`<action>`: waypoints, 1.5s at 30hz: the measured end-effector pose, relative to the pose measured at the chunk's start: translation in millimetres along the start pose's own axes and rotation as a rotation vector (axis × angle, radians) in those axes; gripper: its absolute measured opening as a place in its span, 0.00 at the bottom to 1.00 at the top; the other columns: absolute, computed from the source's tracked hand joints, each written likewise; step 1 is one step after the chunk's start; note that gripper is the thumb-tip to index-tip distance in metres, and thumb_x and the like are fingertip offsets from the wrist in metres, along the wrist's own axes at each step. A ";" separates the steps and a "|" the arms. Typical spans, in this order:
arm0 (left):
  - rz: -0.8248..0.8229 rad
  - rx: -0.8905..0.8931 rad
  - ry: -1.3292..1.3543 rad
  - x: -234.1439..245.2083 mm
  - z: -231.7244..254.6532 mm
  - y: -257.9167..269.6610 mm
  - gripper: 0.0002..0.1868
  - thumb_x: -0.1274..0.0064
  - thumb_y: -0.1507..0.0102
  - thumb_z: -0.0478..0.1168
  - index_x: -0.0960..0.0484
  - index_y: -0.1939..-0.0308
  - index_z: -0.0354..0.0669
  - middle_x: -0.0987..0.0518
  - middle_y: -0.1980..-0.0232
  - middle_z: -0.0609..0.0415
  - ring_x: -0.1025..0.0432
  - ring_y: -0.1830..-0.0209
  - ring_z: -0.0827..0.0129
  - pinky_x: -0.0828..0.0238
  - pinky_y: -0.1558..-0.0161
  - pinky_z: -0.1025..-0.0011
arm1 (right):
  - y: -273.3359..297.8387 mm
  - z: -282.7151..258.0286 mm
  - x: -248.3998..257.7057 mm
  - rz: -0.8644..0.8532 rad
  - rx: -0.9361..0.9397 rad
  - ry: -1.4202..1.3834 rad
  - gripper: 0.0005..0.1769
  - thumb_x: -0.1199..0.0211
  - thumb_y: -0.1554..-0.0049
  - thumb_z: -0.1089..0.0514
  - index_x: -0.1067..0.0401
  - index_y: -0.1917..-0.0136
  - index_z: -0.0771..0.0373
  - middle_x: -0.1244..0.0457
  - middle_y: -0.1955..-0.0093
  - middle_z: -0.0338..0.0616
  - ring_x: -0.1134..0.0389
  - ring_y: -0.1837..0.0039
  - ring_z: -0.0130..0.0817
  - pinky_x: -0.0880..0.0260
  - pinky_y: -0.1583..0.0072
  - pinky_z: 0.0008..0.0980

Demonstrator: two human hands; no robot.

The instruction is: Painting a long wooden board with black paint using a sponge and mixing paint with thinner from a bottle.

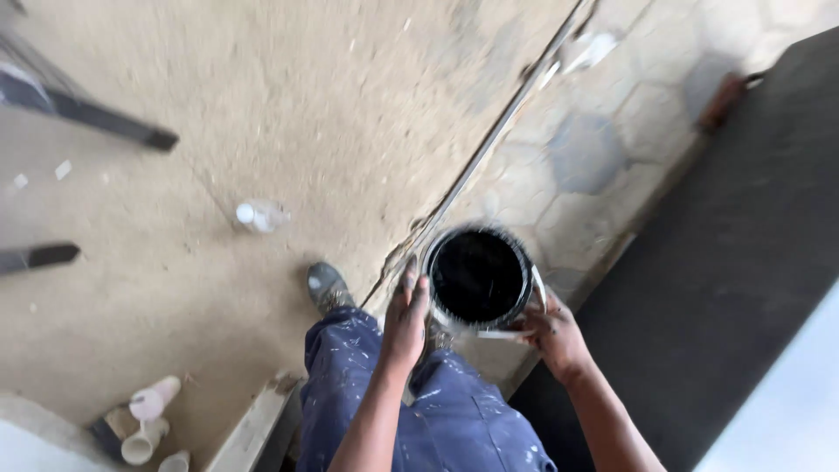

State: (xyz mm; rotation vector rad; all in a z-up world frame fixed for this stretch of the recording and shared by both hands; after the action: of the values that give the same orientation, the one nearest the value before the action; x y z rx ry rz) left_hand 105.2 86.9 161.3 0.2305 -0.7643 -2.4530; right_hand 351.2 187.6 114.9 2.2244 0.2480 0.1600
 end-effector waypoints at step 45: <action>-1.679 -0.095 -0.949 -126.3 332.0 265.0 0.41 0.65 0.31 0.66 0.40 0.20 0.49 0.41 0.22 0.29 0.50 0.26 0.23 0.44 0.34 0.33 | 483.5 27.9 -13.2 0.890 0.173 -0.925 0.26 0.48 0.43 0.72 0.29 0.32 0.66 0.34 0.64 0.67 0.27 0.62 0.55 0.20 0.56 0.54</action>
State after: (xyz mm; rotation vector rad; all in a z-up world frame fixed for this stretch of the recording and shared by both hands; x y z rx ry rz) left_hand 227.0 132.6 585.0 -0.7164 -0.9835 -4.2764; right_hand 403.0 -128.5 478.3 2.1771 -1.2613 -0.4316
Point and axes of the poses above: each hand's wrist, its own y-axis away from the middle knuckle, its own x-axis out of the back of the hand, z = x × y, the point moved 5 cm from there along -y, towards the middle knuckle
